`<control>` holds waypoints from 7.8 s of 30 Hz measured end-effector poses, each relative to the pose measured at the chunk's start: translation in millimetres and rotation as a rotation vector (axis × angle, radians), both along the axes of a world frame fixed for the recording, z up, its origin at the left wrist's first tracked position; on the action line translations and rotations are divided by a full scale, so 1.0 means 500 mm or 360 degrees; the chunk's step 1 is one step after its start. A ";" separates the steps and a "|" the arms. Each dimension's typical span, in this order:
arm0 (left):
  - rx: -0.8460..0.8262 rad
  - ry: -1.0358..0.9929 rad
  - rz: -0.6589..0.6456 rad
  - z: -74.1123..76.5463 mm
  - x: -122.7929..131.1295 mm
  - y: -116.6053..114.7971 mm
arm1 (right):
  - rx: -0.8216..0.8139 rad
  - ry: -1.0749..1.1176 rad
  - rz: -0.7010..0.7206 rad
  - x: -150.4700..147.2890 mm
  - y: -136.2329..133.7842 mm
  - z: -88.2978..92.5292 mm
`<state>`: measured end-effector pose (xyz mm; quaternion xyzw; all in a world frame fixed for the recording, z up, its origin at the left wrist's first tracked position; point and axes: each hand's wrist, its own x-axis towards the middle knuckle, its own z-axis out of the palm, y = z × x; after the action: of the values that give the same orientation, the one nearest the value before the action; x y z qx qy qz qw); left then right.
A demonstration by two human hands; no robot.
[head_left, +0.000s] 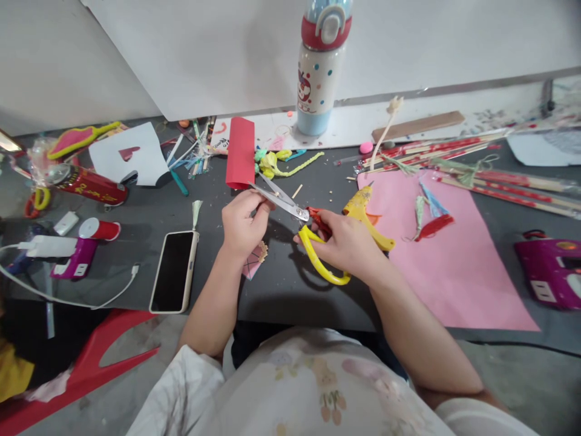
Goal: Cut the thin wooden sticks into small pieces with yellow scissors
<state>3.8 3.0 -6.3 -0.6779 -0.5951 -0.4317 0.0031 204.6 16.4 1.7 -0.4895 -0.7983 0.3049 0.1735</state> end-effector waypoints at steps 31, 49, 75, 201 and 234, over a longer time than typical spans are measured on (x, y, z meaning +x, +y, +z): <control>-0.0033 0.0051 -0.0016 0.012 -0.003 0.004 | 0.0006 -0.0035 -0.0077 0.002 0.006 -0.005; -0.0059 0.0069 -0.0119 0.013 0.001 0.001 | 0.0017 0.0017 -0.0093 0.002 0.007 -0.004; 0.0013 0.0243 -0.0025 0.000 -0.004 0.003 | 0.0011 -0.0129 -0.0122 -0.005 0.005 -0.006; -0.1015 -0.1603 -0.0895 -0.041 0.135 -0.051 | -0.1045 0.1204 0.0042 -0.033 0.006 -0.045; -0.0898 -0.1688 -0.0936 -0.061 0.126 -0.049 | -0.0649 0.0866 0.0081 -0.030 0.008 -0.057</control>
<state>66.9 -21.3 -36.7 -0.4826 -0.3965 -0.5172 -0.5851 189.5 20.3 -26.8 -0.3946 -0.6573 0.5820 0.2711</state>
